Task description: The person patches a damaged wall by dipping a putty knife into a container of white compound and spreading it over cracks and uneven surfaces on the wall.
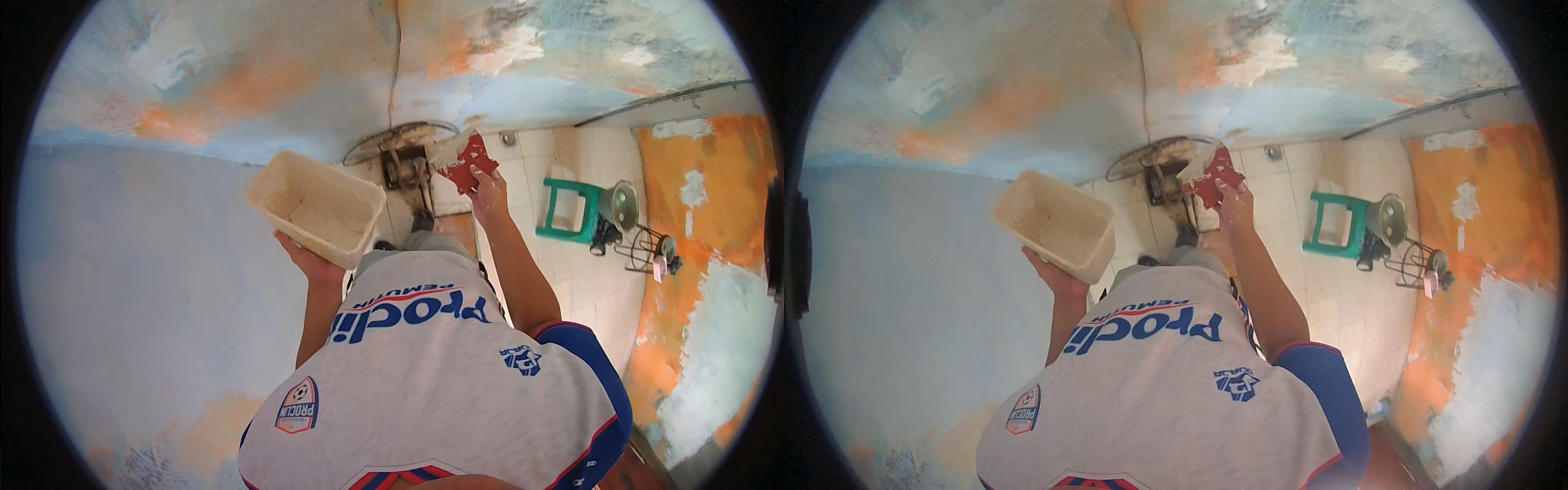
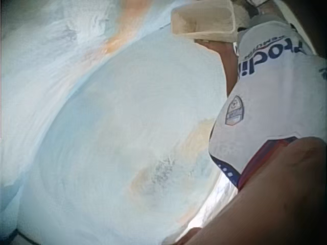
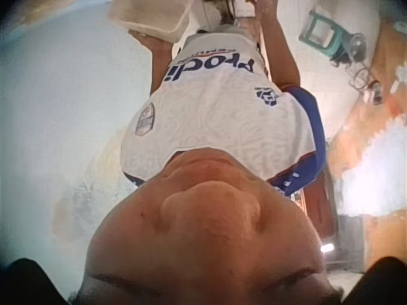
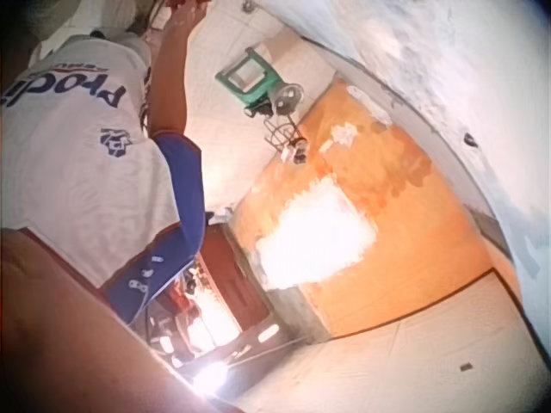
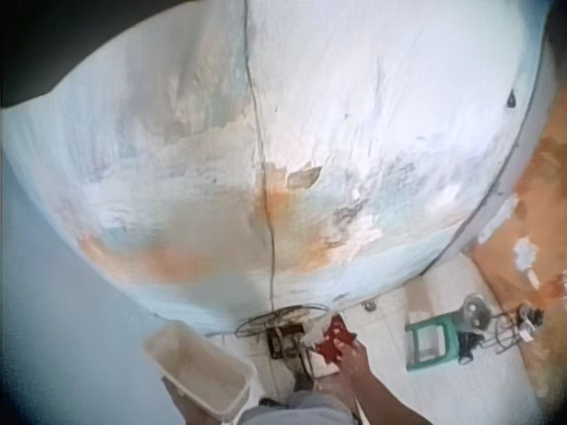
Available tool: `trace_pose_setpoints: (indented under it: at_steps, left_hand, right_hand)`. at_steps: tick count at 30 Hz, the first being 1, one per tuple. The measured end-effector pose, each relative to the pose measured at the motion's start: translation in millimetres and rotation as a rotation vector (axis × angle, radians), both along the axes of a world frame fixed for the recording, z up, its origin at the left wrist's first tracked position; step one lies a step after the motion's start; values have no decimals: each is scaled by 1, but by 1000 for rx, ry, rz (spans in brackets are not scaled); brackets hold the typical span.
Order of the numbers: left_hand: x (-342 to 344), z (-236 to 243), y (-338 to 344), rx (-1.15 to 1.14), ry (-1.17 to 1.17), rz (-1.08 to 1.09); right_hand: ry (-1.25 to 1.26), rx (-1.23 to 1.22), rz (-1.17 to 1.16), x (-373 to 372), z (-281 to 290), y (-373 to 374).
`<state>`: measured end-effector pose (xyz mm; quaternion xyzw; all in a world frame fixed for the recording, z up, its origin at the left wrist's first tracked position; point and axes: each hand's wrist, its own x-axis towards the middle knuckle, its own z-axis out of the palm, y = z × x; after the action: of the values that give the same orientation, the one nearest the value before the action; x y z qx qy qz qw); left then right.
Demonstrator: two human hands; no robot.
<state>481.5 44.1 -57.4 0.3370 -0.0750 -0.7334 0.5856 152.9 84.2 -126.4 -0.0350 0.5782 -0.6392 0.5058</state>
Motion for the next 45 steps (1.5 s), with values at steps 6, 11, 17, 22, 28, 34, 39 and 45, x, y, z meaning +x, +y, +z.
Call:
trace_pose_setpoints:
  at_steps: [6, 11, 17, 22, 28, 34, 39, 45]
  left_hand:
    - [-22, 12, -17, -62, 64, -105]
    - [-58, 34, -38, -4, -163, -132]
    - [-8, 21, -84, -49, -83, -266]
    - [31, 34, -132, -110, -149, -357]
    - [85, 30, -173, -62, -164, -405]
    - [124, 19, -207, -21, -161, -476]
    - [116, 25, -226, -69, -185, -554]
    - [132, 31, -230, -97, -232, -496]
  right_hand:
    - [-53, -246, -104, -25, -46, -80]
    - [112, -164, -438, -39, -101, -143]
    - [682, 5, -784, -53, -72, -209]
    - [1114, 222, -677, 26, -71, -275]
    - [898, 14, -496, 153, -80, -271]
    - [840, 362, -734, 59, -76, -226]
    - [984, 185, -857, 12, -105, -270]
    - [1034, 3, -603, 167, -81, -274]
